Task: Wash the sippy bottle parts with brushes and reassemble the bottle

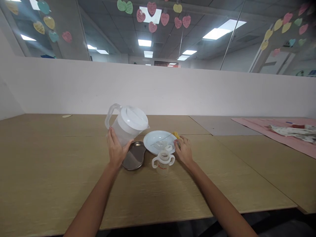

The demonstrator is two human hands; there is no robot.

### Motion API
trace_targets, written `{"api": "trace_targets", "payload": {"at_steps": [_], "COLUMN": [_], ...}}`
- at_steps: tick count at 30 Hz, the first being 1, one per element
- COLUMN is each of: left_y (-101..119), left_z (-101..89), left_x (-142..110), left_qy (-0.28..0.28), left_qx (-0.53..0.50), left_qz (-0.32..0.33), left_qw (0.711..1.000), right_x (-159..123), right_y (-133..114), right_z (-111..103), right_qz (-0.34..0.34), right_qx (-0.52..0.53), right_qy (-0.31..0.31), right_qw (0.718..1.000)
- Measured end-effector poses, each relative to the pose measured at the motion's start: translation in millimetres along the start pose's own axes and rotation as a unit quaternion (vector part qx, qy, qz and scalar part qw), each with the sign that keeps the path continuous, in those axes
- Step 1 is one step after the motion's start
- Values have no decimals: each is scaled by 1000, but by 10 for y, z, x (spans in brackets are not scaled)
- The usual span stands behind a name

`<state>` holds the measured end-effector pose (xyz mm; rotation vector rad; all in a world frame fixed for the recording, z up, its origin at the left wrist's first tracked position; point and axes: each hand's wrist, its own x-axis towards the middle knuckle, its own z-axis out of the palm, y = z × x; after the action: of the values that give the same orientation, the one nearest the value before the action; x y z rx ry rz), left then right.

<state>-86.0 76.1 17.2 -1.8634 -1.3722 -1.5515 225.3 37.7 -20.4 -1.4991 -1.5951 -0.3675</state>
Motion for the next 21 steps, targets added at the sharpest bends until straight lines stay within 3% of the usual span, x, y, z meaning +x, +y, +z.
{"api": "trace_targets", "payload": {"at_steps": [4,10,17,21], "left_y": [23,15,-69,-102], "left_z": [-16,-19,11,17], "left_x": [-2,-22,-24,-39], "left_qy": [9,-21,-16,-26], "left_qx": [-55,-66,-24,-16], "left_qz": [6,86,220,257], "left_qw": [998,994,975,966], "right_x": [-2,-1,3,5], "right_y": [-1,-3,3,6], "right_z": [12,11,15,12], "right_qz": [8,19,22,24], "right_qx": [1,-6,-5,-4], "right_qy": [-5,-16,-22,-20], "right_qw": [1000,1000,1000,1000]}}
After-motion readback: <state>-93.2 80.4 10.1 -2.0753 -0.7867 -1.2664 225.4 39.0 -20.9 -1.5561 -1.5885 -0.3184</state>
